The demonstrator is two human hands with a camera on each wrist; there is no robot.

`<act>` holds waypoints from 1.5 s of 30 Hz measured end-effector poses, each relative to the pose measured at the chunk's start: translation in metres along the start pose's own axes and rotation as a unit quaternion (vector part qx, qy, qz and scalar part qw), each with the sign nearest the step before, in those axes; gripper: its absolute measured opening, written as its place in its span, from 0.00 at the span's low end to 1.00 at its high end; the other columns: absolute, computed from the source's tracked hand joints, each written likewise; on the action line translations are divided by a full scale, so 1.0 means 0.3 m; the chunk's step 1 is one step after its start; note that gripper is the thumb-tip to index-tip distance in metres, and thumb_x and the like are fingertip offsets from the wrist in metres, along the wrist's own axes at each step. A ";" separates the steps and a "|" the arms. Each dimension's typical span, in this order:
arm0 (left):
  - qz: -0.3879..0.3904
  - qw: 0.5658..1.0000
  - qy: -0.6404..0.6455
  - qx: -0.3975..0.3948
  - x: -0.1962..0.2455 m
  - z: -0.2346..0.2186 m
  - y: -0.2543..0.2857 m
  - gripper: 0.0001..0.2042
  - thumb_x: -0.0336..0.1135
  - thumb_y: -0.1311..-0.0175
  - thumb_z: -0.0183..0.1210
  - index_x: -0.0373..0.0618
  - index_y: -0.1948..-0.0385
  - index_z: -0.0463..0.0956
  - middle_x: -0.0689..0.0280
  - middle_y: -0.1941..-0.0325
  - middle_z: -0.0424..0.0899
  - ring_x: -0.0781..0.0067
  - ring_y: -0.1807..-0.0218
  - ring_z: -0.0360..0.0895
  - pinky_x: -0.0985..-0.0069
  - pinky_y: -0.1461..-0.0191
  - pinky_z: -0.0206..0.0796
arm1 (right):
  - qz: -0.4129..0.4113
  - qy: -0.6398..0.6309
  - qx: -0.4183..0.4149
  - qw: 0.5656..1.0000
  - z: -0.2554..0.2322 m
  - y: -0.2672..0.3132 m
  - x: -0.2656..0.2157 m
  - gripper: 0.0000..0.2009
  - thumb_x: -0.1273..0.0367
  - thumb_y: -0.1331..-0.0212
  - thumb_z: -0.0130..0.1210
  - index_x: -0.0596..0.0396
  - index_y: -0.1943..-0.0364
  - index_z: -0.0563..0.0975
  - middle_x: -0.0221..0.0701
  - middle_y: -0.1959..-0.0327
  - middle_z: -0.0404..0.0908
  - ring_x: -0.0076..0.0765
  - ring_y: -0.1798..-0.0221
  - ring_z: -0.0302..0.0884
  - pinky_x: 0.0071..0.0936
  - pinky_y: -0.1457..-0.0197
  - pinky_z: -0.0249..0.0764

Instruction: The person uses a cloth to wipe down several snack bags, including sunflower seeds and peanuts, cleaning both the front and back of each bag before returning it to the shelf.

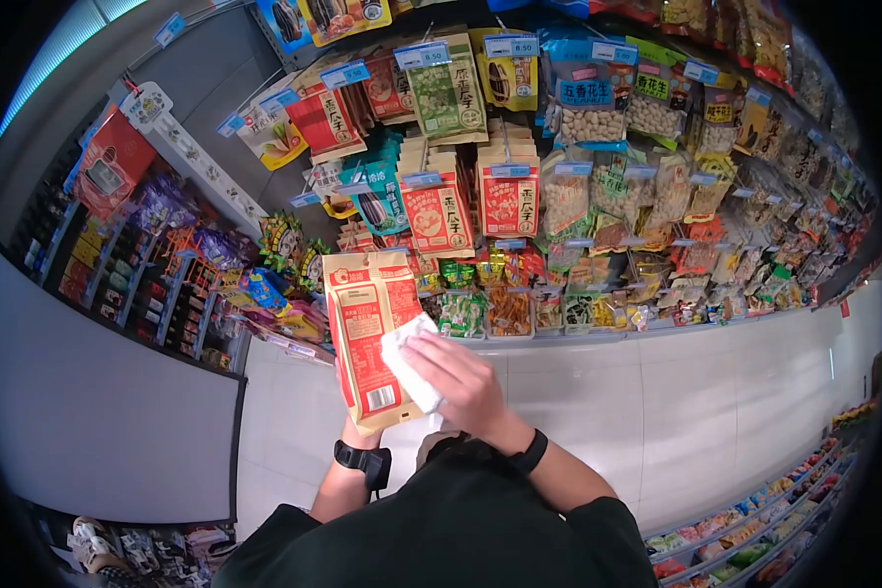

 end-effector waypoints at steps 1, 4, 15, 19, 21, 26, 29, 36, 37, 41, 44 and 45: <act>-0.028 0.996 -0.072 0.053 0.005 0.023 0.019 0.46 0.68 0.31 0.53 0.43 0.22 0.51 0.50 0.22 0.63 0.47 0.25 0.67 0.47 0.22 0.60 | 0.034 0.020 0.025 0.999 -0.020 0.000 0.028 0.24 0.75 0.50 0.65 0.59 0.44 0.82 0.43 0.41 0.84 0.50 0.37 0.81 0.40 0.35 0.79; -0.085 0.979 -0.186 0.018 -0.031 0.092 0.032 0.43 0.65 0.29 0.53 0.39 0.24 0.55 0.49 0.25 0.68 0.50 0.28 0.71 0.50 0.24 0.63 | 0.068 0.043 0.069 0.994 -0.054 -0.026 0.077 0.25 0.76 0.51 0.65 0.59 0.43 0.82 0.45 0.41 0.83 0.52 0.37 0.81 0.40 0.36 0.79; -0.039 0.997 0.047 -0.038 -0.072 -0.017 -0.052 0.35 0.61 0.23 0.43 0.46 0.24 0.58 0.54 0.25 0.69 0.55 0.27 0.71 0.53 0.24 0.65 | 0.036 -0.086 -0.049 0.994 -0.008 0.003 -0.018 0.25 0.73 0.42 0.62 0.61 0.38 0.78 0.46 0.33 0.77 0.55 0.26 0.69 0.45 0.25 0.67; -0.054 0.987 -0.130 0.074 -0.048 -0.085 -0.013 0.39 0.61 0.29 0.52 0.42 0.25 0.58 0.50 0.26 0.70 0.48 0.29 0.73 0.46 0.28 0.68 | 0.097 0.000 -0.031 0.995 -0.043 0.016 0.057 0.28 0.74 0.43 0.61 0.58 0.35 0.76 0.46 0.30 0.73 0.54 0.23 0.64 0.46 0.21 0.62; -0.161 0.983 0.084 -0.026 -0.090 -0.053 0.000 0.42 0.60 0.34 0.57 0.39 0.26 0.58 0.47 0.28 0.72 0.45 0.32 0.76 0.45 0.30 0.70 | 0.124 -0.017 -0.008 0.992 -0.065 -0.009 0.087 0.29 0.76 0.42 0.58 0.58 0.32 0.73 0.47 0.27 0.69 0.56 0.21 0.61 0.46 0.21 0.60; -0.264 0.959 -0.098 -0.001 -0.145 -0.015 0.008 0.39 0.55 0.34 0.59 0.35 0.29 0.62 0.48 0.32 0.75 0.48 0.35 0.78 0.51 0.29 0.70 | 0.153 -0.029 0.043 0.987 -0.101 -0.070 0.089 0.30 0.75 0.42 0.57 0.58 0.30 0.71 0.49 0.26 0.67 0.59 0.21 0.59 0.47 0.21 0.59; -0.172 0.962 -0.202 0.063 -0.148 -0.042 -0.014 0.34 0.54 0.27 0.53 0.37 0.29 0.63 0.53 0.33 0.76 0.59 0.35 0.78 0.61 0.27 0.68 | 0.132 -0.086 0.031 0.987 -0.068 -0.085 0.050 0.30 0.76 0.43 0.57 0.57 0.31 0.72 0.49 0.26 0.68 0.59 0.21 0.60 0.48 0.21 0.60; -0.043 0.993 -0.088 0.068 -0.079 -0.121 -0.099 0.31 0.59 0.21 0.38 0.45 0.28 0.64 0.55 0.32 0.76 0.61 0.33 0.77 0.60 0.33 0.74 | 0.095 -0.183 -0.134 0.969 0.046 -0.031 0.024 0.24 0.77 0.41 0.57 0.54 0.37 0.79 0.44 0.27 0.71 0.59 0.22 0.62 0.47 0.21 0.62; -0.037 0.993 -0.085 0.071 -0.061 -0.161 -0.104 0.31 0.59 0.21 0.38 0.45 0.28 0.64 0.55 0.32 0.76 0.61 0.33 0.77 0.60 0.33 0.74 | 0.093 -0.186 -0.141 0.968 0.046 -0.031 0.036 0.24 0.77 0.41 0.57 0.54 0.37 0.79 0.44 0.27 0.71 0.59 0.22 0.62 0.47 0.21 0.62; -0.056 0.997 0.036 -0.033 0.033 -0.093 -0.142 0.38 0.68 0.25 0.39 0.44 0.28 0.63 0.52 0.32 0.76 0.56 0.32 0.76 0.58 0.30 0.72 | 0.078 -0.279 -0.226 0.930 0.086 -0.049 0.054 0.25 0.75 0.40 0.58 0.51 0.35 0.77 0.40 0.27 0.72 0.53 0.21 0.62 0.44 0.22 0.64; 0.007 0.992 -0.084 0.091 0.081 -0.045 -0.137 0.43 0.72 0.27 0.40 0.42 0.24 0.58 0.50 0.27 0.70 0.49 0.28 0.72 0.53 0.26 0.66 | 0.079 -0.261 -0.198 0.942 0.130 -0.069 0.118 0.24 0.75 0.38 0.56 0.52 0.35 0.77 0.40 0.27 0.72 0.54 0.21 0.61 0.45 0.21 0.61; 0.017 0.987 -0.122 0.102 0.102 -0.042 -0.137 0.47 0.75 0.30 0.41 0.41 0.23 0.55 0.49 0.25 0.68 0.48 0.27 0.70 0.51 0.25 0.65 | 0.091 -0.194 -0.178 0.960 0.135 -0.084 0.144 0.24 0.75 0.37 0.56 0.53 0.35 0.77 0.41 0.27 0.72 0.55 0.21 0.62 0.45 0.21 0.61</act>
Point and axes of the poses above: each hand's wrist, its own y-axis away from the middle knuckle, its own z-axis out of the palm, x = y × z, the point moved 4 cm from there along -y, towards the middle knuckle
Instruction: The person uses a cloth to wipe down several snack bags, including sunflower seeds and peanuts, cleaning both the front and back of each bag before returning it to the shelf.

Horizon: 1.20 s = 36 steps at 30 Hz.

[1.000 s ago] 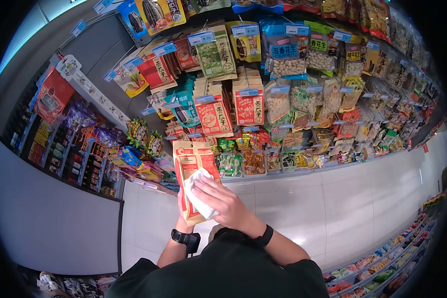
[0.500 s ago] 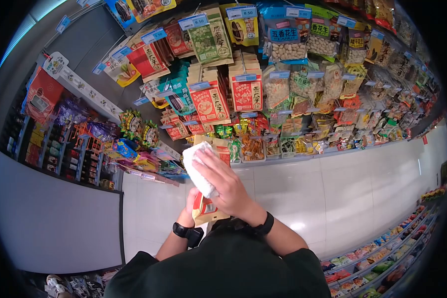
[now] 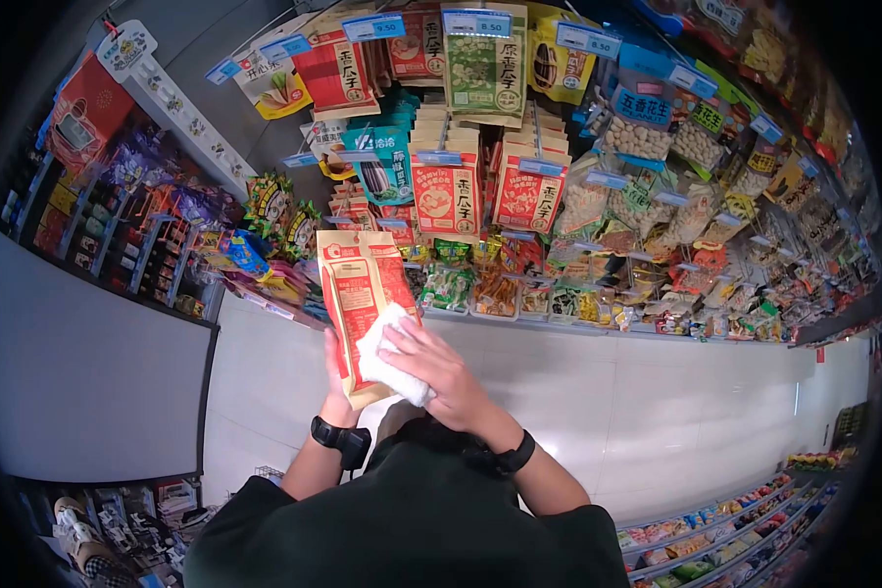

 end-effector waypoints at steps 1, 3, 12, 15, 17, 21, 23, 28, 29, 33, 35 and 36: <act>0.002 1.000 -0.002 -0.001 0.016 -0.003 0.004 0.48 0.75 0.31 0.43 0.42 0.23 0.54 0.49 0.24 0.66 0.47 0.27 0.69 0.49 0.24 0.64 | 0.017 0.065 0.031 0.997 -0.013 -0.019 0.022 0.23 0.74 0.36 0.56 0.54 0.35 0.77 0.42 0.27 0.72 0.56 0.22 0.62 0.46 0.21 0.60; 0.007 1.000 0.003 -0.002 0.038 -0.028 0.005 0.49 0.76 0.33 0.46 0.42 0.23 0.53 0.49 0.22 0.64 0.46 0.26 0.69 0.47 0.24 0.63 | 0.046 0.058 0.078 0.994 -0.033 -0.059 0.074 0.24 0.74 0.37 0.57 0.55 0.35 0.76 0.44 0.28 0.72 0.57 0.22 0.62 0.45 0.21 0.60; -0.104 0.967 0.177 -0.151 0.077 -0.050 -0.218 0.44 0.66 0.33 0.58 0.44 0.24 0.58 0.49 0.26 0.69 0.47 0.29 0.72 0.45 0.27 0.66 | 0.231 -0.155 0.291 0.915 -0.099 -0.191 0.340 0.22 0.77 0.32 0.57 0.62 0.33 0.74 0.39 0.36 0.80 0.32 0.34 0.77 0.31 0.31 0.71; -0.126 0.966 0.173 -0.147 0.105 -0.045 -0.293 0.44 0.66 0.32 0.56 0.44 0.24 0.57 0.49 0.26 0.69 0.47 0.28 0.71 0.44 0.26 0.65 | 0.195 -0.158 0.333 0.909 -0.118 -0.284 0.343 0.22 0.76 0.31 0.58 0.63 0.33 0.73 0.39 0.36 0.80 0.30 0.35 0.76 0.31 0.30 0.70; -0.141 0.964 0.174 -0.144 0.118 -0.045 -0.345 0.43 0.66 0.31 0.55 0.44 0.24 0.57 0.49 0.25 0.69 0.47 0.28 0.71 0.44 0.26 0.65 | 0.161 -0.107 0.343 0.919 -0.128 -0.347 0.318 0.23 0.77 0.32 0.58 0.62 0.33 0.73 0.43 0.32 0.77 0.35 0.30 0.74 0.34 0.27 0.68; -0.104 0.960 0.217 -0.145 0.196 -0.069 -0.486 0.39 0.64 0.25 0.46 0.44 0.23 0.55 0.50 0.23 0.66 0.48 0.26 0.69 0.46 0.23 0.62 | 0.070 0.103 0.222 0.967 -0.098 -0.476 0.256 0.28 0.81 0.44 0.54 0.56 0.35 0.77 0.46 0.29 0.73 0.54 0.22 0.64 0.46 0.19 0.57; -0.101 0.971 0.181 -0.119 0.241 -0.077 -0.538 0.38 0.63 0.24 0.45 0.43 0.23 0.55 0.51 0.23 0.65 0.51 0.26 0.69 0.50 0.23 0.62 | 0.062 0.163 0.138 0.975 -0.056 -0.517 0.245 0.29 0.79 0.47 0.54 0.54 0.37 0.79 0.44 0.29 0.75 0.55 0.21 0.62 0.52 0.18 0.53; -0.039 0.990 0.027 -0.133 0.402 -0.059 -0.635 0.41 0.64 0.27 0.48 0.41 0.24 0.54 0.50 0.25 0.67 0.53 0.26 0.68 0.54 0.22 0.60 | -0.001 0.145 0.119 0.982 0.011 -0.607 0.283 0.33 0.73 0.48 0.62 0.58 0.33 0.73 0.48 0.27 0.70 0.60 0.21 0.60 0.53 0.19 0.54; 0.054 0.991 0.007 -0.123 0.401 -0.072 -0.683 0.39 0.59 0.27 0.53 0.41 0.24 0.54 0.52 0.27 0.69 0.56 0.27 0.70 0.56 0.23 0.62 | -0.034 0.183 0.115 0.976 0.012 -0.616 0.323 0.43 0.72 0.52 0.67 0.58 0.26 0.64 0.51 0.23 0.63 0.62 0.20 0.56 0.53 0.19 0.54; 0.129 0.986 -0.024 -0.107 0.528 0.102 -0.757 0.41 0.38 0.38 0.72 0.48 0.27 0.53 0.61 0.29 0.64 0.67 0.26 0.62 0.66 0.22 0.55 | 0.073 0.126 0.171 0.975 0.001 -0.649 0.389 0.53 0.74 0.56 0.69 0.57 0.22 0.51 0.48 0.24 0.61 0.52 0.22 0.62 0.46 0.22 0.60; 0.143 0.982 -0.065 -0.103 0.525 0.147 -0.805 0.40 0.33 0.42 0.74 0.46 0.30 0.57 0.62 0.32 0.67 0.68 0.29 0.66 0.68 0.24 0.58 | 0.145 0.081 0.239 0.957 0.001 -0.577 0.503 0.48 0.72 0.54 0.74 0.57 0.26 0.60 0.50 0.29 0.67 0.56 0.26 0.67 0.47 0.26 0.66; 0.148 0.979 -0.097 -0.102 0.526 0.175 -0.817 0.40 0.32 0.43 0.75 0.45 0.31 0.58 0.62 0.33 0.68 0.69 0.30 0.67 0.69 0.24 0.58 | 0.175 0.101 0.273 0.941 -0.014 -0.571 0.517 0.45 0.71 0.53 0.75 0.58 0.28 0.64 0.49 0.33 0.73 0.54 0.30 0.73 0.47 0.30 0.71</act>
Point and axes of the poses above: each hand's wrist, its own y-axis away from the middle knuckle, its own z-axis out of the palm, x = y × z, the point moved 4 cm from there along -y, towards the middle knuckle
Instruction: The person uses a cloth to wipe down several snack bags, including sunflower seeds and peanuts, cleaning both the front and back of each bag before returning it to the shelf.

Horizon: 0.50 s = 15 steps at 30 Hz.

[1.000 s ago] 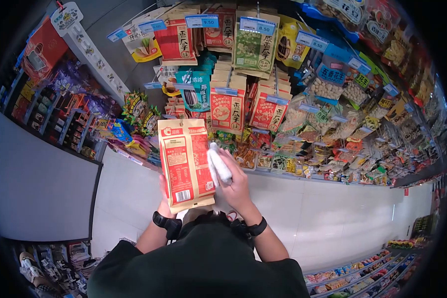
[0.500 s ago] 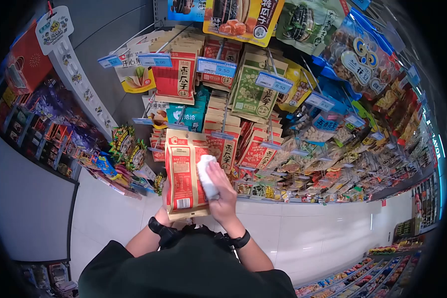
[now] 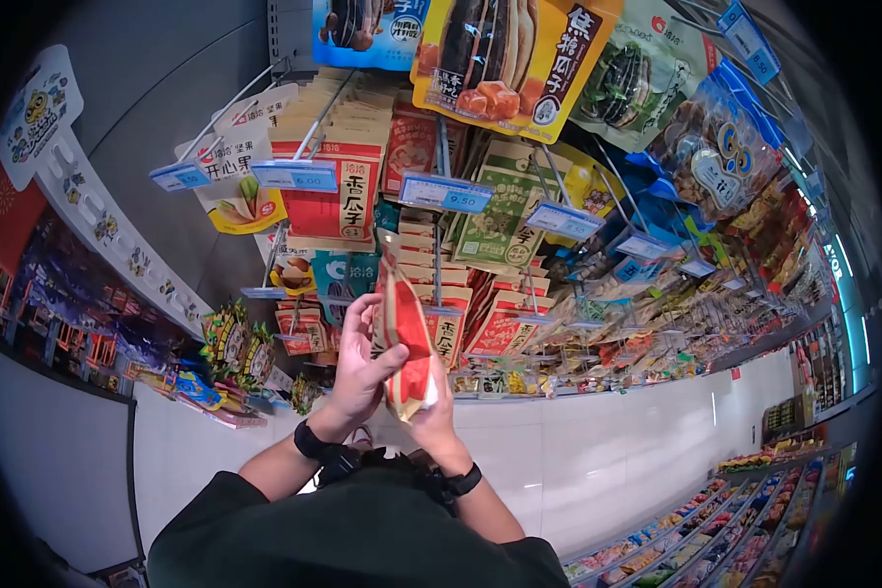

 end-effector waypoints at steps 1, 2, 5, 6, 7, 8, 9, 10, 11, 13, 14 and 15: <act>-0.012 0.999 -0.031 0.005 0.004 0.026 -0.005 0.40 0.31 0.44 0.76 0.44 0.32 0.59 0.62 0.36 0.70 0.70 0.32 0.69 0.69 0.25 0.60 | 0.026 0.006 0.048 0.999 -0.011 0.003 0.040 0.36 0.69 0.51 0.76 0.60 0.36 0.72 0.44 0.45 0.82 0.48 0.44 0.83 0.41 0.41 0.78; -0.034 0.998 -0.042 0.012 -0.012 0.041 -0.008 0.39 0.32 0.45 0.76 0.44 0.33 0.61 0.62 0.36 0.68 0.70 0.31 0.68 0.68 0.26 0.60 | 0.058 -0.058 0.081 0.993 -0.011 -0.005 0.035 0.29 0.71 0.46 0.73 0.61 0.39 0.74 0.38 0.49 0.85 0.41 0.48 0.86 0.35 0.45 0.80; 0.012 0.990 -0.137 0.018 -0.106 0.019 -0.035 0.36 0.35 0.46 0.77 0.42 0.37 0.66 0.59 0.34 0.61 0.66 0.31 0.66 0.66 0.26 0.61 | 0.138 -0.214 0.085 0.963 -0.042 -0.037 -0.007 0.21 0.76 0.39 0.66 0.63 0.41 0.76 0.33 0.46 0.84 0.32 0.46 0.83 0.31 0.44 0.80; 0.017 0.990 -0.136 0.017 -0.112 0.026 -0.046 0.36 0.35 0.46 0.77 0.42 0.37 0.66 0.59 0.34 0.61 0.66 0.31 0.66 0.66 0.26 0.61 | 0.133 -0.214 0.083 0.964 -0.065 -0.035 0.015 0.21 0.76 0.39 0.66 0.63 0.41 0.76 0.33 0.46 0.84 0.32 0.46 0.83 0.31 0.44 0.80; 0.038 0.980 -0.198 0.005 -0.112 0.039 -0.052 0.35 0.37 0.46 0.77 0.41 0.38 0.66 0.59 0.34 0.61 0.65 0.31 0.65 0.66 0.27 0.61 | 0.157 -0.232 0.087 0.956 -0.094 -0.028 0.045 0.23 0.74 0.37 0.64 0.61 0.38 0.73 0.35 0.42 0.80 0.32 0.41 0.80 0.32 0.39 0.77; 0.058 0.964 -0.260 -0.006 -0.095 0.059 -0.056 0.34 0.38 0.45 0.77 0.41 0.39 0.67 0.59 0.34 0.61 0.63 0.30 0.64 0.66 0.27 0.61 | 0.184 -0.251 0.090 0.946 -0.118 -0.032 0.053 0.26 0.72 0.35 0.62 0.60 0.34 0.69 0.36 0.37 0.77 0.32 0.37 0.76 0.33 0.33 0.73; 0.067 0.936 -0.345 -0.024 -0.076 0.074 -0.068 0.33 0.38 0.43 0.75 0.41 0.38 0.66 0.55 0.26 0.55 0.61 0.28 0.64 0.64 0.25 0.58 | 0.154 -0.285 0.106 0.940 -0.141 -0.061 0.057 0.29 0.70 0.36 0.63 0.59 0.32 0.66 0.36 0.35 0.74 0.34 0.35 0.74 0.36 0.31 0.71; 0.068 0.934 -0.350 -0.022 -0.052 0.086 -0.083 0.33 0.38 0.43 0.75 0.41 0.38 0.66 0.55 0.26 0.55 0.61 0.28 0.64 0.64 0.25 0.58 | 0.142 -0.331 0.127 0.924 -0.161 -0.080 0.060 0.31 0.69 0.38 0.64 0.58 0.31 0.65 0.36 0.35 0.74 0.37 0.34 0.74 0.39 0.29 0.70; 0.100 0.901 -0.423 0.001 0.004 0.112 -0.107 0.33 0.40 0.44 0.74 0.41 0.39 0.67 0.54 0.27 0.56 0.58 0.27 0.63 0.62 0.25 0.57 | 0.133 -0.365 0.132 0.912 -0.179 -0.098 0.069 0.32 0.68 0.38 0.64 0.57 0.31 0.65 0.37 0.35 0.74 0.38 0.33 0.74 0.40 0.29 0.70; 0.158 0.868 -0.469 0.022 0.098 0.147 -0.168 0.30 0.42 0.44 0.72 0.40 0.41 0.71 0.51 0.27 0.60 0.53 0.27 0.63 0.59 0.24 0.55 | 0.124 -0.412 0.144 0.891 -0.203 -0.116 0.111 0.33 0.67 0.39 0.63 0.56 0.30 0.64 0.38 0.34 0.74 0.40 0.33 0.73 0.43 0.27 0.68; 0.185 0.876 -0.445 0.003 0.125 0.150 -0.200 0.28 0.39 0.43 0.71 0.39 0.41 0.72 0.52 0.29 0.66 0.54 0.28 0.65 0.61 0.26 0.57 | 0.122 -0.418 0.139 0.889 -0.212 -0.127 0.116 0.33 0.67 0.39 0.63 0.56 0.30 0.64 0.38 0.34 0.74 0.40 0.33 0.73 0.43 0.27 0.68; 0.181 0.890 -0.418 -0.013 0.158 0.169 -0.223 0.29 0.38 0.43 0.70 0.40 0.39 0.72 0.53 0.30 0.68 0.55 0.28 0.66 0.62 0.27 0.58 | 0.121 -0.440 0.122 0.881 -0.215 -0.138 0.117 0.33 0.66 0.38 0.63 0.55 0.29 0.64 0.37 0.34 0.74 0.40 0.33 0.73 0.44 0.26 0.68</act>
Point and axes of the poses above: each hand's wrist, its own y-axis away from the middle knuckle, its own z-axis out of the palm, x = y × z, the point moved 4 cm from there along -y, towards the middle knuckle
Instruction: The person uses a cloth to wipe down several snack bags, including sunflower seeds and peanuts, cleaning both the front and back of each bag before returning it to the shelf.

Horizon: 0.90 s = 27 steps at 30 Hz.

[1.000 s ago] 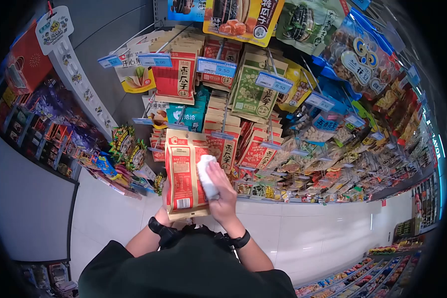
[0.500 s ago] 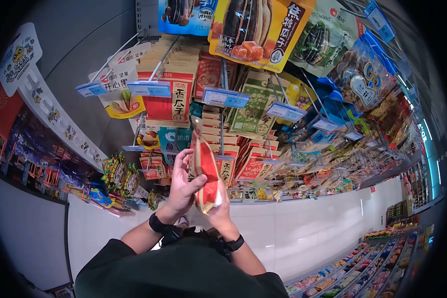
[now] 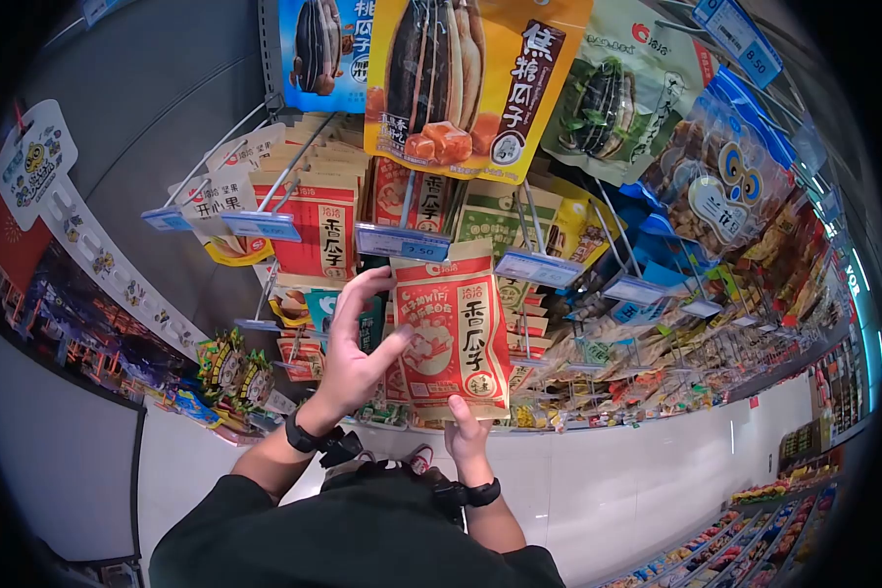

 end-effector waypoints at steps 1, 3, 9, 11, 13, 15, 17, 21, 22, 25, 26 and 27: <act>0.001 0.999 0.033 -0.010 0.025 -0.008 -0.026 0.29 0.37 0.42 0.69 0.40 0.38 0.72 0.53 0.31 0.70 0.56 0.29 0.67 0.63 0.29 0.59 | 0.011 -0.021 -0.018 1.000 0.003 -0.011 -0.004 0.33 0.66 0.38 0.62 0.55 0.29 0.64 0.37 0.34 0.74 0.40 0.32 0.73 0.45 0.26 0.68; 0.058 0.998 -0.023 0.007 0.035 -0.012 -0.031 0.30 0.35 0.41 0.68 0.38 0.36 0.71 0.53 0.33 0.71 0.59 0.32 0.69 0.65 0.31 0.61 | 0.033 -0.035 -0.034 0.998 0.012 -0.029 -0.021 0.34 0.65 0.40 0.62 0.54 0.29 0.65 0.36 0.33 0.74 0.41 0.32 0.73 0.45 0.26 0.68; 0.248 0.955 -0.128 0.102 0.074 0.009 0.016 0.25 0.30 0.41 0.66 0.36 0.41 0.73 0.50 0.32 0.70 0.53 0.35 0.71 0.59 0.32 0.64 | 0.111 -0.082 -0.142 0.980 0.000 -0.075 -0.021 0.39 0.59 0.46 0.64 0.54 0.29 0.65 0.38 0.32 0.74 0.44 0.30 0.72 0.46 0.26 0.68; 0.285 0.936 -0.193 0.073 0.105 0.016 0.008 0.24 0.29 0.44 0.68 0.39 0.43 0.75 0.47 0.33 0.72 0.46 0.35 0.72 0.56 0.32 0.64 | 0.119 -0.088 -0.151 0.977 -0.034 -0.089 0.015 0.39 0.59 0.47 0.64 0.55 0.28 0.64 0.38 0.32 0.74 0.45 0.30 0.72 0.46 0.25 0.68; 0.290 0.931 -0.210 0.075 0.120 0.024 -0.002 0.24 0.28 0.47 0.69 0.43 0.45 0.78 0.47 0.34 0.74 0.44 0.37 0.73 0.55 0.33 0.64 | 0.108 -0.099 -0.190 0.971 -0.070 -0.107 0.058 0.40 0.59 0.47 0.64 0.55 0.28 0.64 0.39 0.31 0.73 0.45 0.29 0.72 0.47 0.24 0.67; 0.294 0.923 -0.236 0.078 0.118 0.030 -0.007 0.23 0.28 0.49 0.70 0.45 0.46 0.80 0.48 0.34 0.74 0.43 0.36 0.73 0.54 0.33 0.65 | 0.102 -0.105 -0.217 0.965 -0.072 -0.131 0.072 0.40 0.62 0.47 0.62 0.55 0.27 0.63 0.37 0.29 0.71 0.44 0.28 0.70 0.46 0.23 0.66; 0.292 0.922 -0.244 0.072 0.110 0.031 -0.015 0.23 0.30 0.49 0.70 0.45 0.46 0.81 0.49 0.35 0.75 0.42 0.36 0.72 0.52 0.32 0.63 | 0.099 -0.095 -0.212 0.968 -0.064 -0.146 0.079 0.38 0.64 0.47 0.62 0.55 0.28 0.63 0.38 0.30 0.72 0.44 0.29 0.71 0.46 0.24 0.68; 0.243 0.927 -0.283 0.042 0.099 0.044 -0.044 0.22 0.37 0.46 0.70 0.46 0.48 0.83 0.56 0.40 0.78 0.49 0.36 0.72 0.51 0.30 0.58 | 0.093 -0.071 -0.195 0.974 -0.008 -0.158 0.063 0.36 0.67 0.46 0.61 0.57 0.30 0.65 0.38 0.33 0.74 0.43 0.31 0.74 0.47 0.27 0.71; 0.232 0.924 -0.302 0.031 0.094 0.049 -0.054 0.22 0.37 0.46 0.69 0.43 0.47 0.83 0.54 0.39 0.78 0.46 0.36 0.72 0.51 0.30 0.58 | 0.091 -0.064 -0.191 0.975 0.012 -0.164 0.055 0.36 0.68 0.46 0.61 0.58 0.30 0.65 0.38 0.33 0.74 0.43 0.32 0.74 0.47 0.27 0.72; 0.213 0.923 -0.321 0.007 0.082 0.061 -0.080 0.22 0.38 0.44 0.68 0.39 0.47 0.82 0.49 0.37 0.77 0.41 0.35 0.71 0.50 0.31 0.57 | 0.087 -0.042 -0.181 0.979 0.079 -0.176 0.028 0.34 0.70 0.46 0.61 0.59 0.31 0.66 0.39 0.35 0.75 0.43 0.33 0.76 0.47 0.29 0.74; 0.206 0.924 -0.322 0.003 0.085 0.067 -0.089 0.22 0.37 0.43 0.67 0.39 0.47 0.82 0.48 0.36 0.76 0.41 0.35 0.71 0.50 0.31 0.58 | 0.052 -0.093 -0.193 0.975 0.121 -0.176 0.000 0.31 0.71 0.42 0.62 0.59 0.32 0.68 0.38 0.37 0.77 0.41 0.34 0.76 0.43 0.31 0.75; 0.198 0.925 -0.324 -0.002 0.084 0.072 -0.094 0.21 0.36 0.43 0.67 0.39 0.46 0.82 0.47 0.35 0.76 0.41 0.35 0.71 0.50 0.31 0.58 | 0.052 -0.093 -0.193 0.975 0.124 -0.180 0.006 0.31 0.71 0.42 0.62 0.59 0.32 0.68 0.38 0.37 0.77 0.41 0.34 0.76 0.43 0.31 0.75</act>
Point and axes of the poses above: each hand's wrist, its own y-axis away from the middle knuckle, its own z-axis out of the palm, x = y × z, the point moved 4 cm from there along -y, towards the middle knuckle
